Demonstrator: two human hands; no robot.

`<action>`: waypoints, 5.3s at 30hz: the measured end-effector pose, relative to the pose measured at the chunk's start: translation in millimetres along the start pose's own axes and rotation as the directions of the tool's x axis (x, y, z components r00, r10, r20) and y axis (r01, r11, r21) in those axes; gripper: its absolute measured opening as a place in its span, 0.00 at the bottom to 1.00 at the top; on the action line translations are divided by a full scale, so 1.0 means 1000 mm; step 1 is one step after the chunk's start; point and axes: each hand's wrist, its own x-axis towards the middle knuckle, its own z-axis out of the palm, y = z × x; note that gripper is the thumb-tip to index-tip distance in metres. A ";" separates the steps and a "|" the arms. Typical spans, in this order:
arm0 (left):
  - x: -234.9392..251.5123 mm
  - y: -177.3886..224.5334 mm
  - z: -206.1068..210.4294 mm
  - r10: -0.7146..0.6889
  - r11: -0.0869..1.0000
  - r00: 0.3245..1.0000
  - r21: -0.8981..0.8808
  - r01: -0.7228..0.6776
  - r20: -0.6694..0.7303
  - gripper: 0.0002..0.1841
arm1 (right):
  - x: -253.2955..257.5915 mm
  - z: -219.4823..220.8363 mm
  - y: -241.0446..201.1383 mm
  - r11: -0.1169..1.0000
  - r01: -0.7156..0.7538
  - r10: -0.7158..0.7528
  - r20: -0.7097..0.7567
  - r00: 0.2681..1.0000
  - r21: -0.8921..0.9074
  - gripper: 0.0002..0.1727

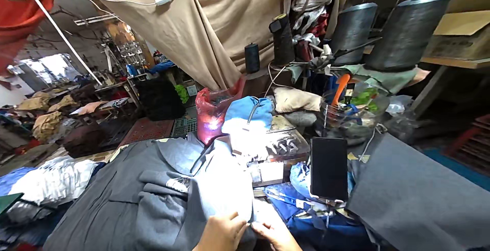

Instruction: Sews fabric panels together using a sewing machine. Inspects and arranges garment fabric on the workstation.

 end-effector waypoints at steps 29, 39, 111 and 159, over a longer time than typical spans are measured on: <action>0.110 -0.043 -0.047 -0.473 0.845 0.828 -0.111 0.523 0.301 0.19 | 0.052 0.009 -0.048 0.994 0.072 -0.076 -0.037 0.996 -0.086 0.04; 0.043 0.023 0.030 -0.317 0.922 0.945 0.210 0.326 -0.078 0.09 | 0.024 0.006 -0.038 0.973 0.096 -0.104 -0.026 0.994 -0.211 0.05; 0.061 -0.033 0.040 -0.068 0.891 0.968 0.423 0.167 -0.240 0.15 | 0.085 0.016 -0.064 0.904 0.158 -0.251 -0.194 0.948 -0.398 0.08; 0.072 0.031 -0.016 -0.577 0.811 0.735 0.140 0.568 0.356 0.19 | 0.045 0.007 -0.096 0.359 0.111 -0.443 -0.064 0.894 -0.927 0.20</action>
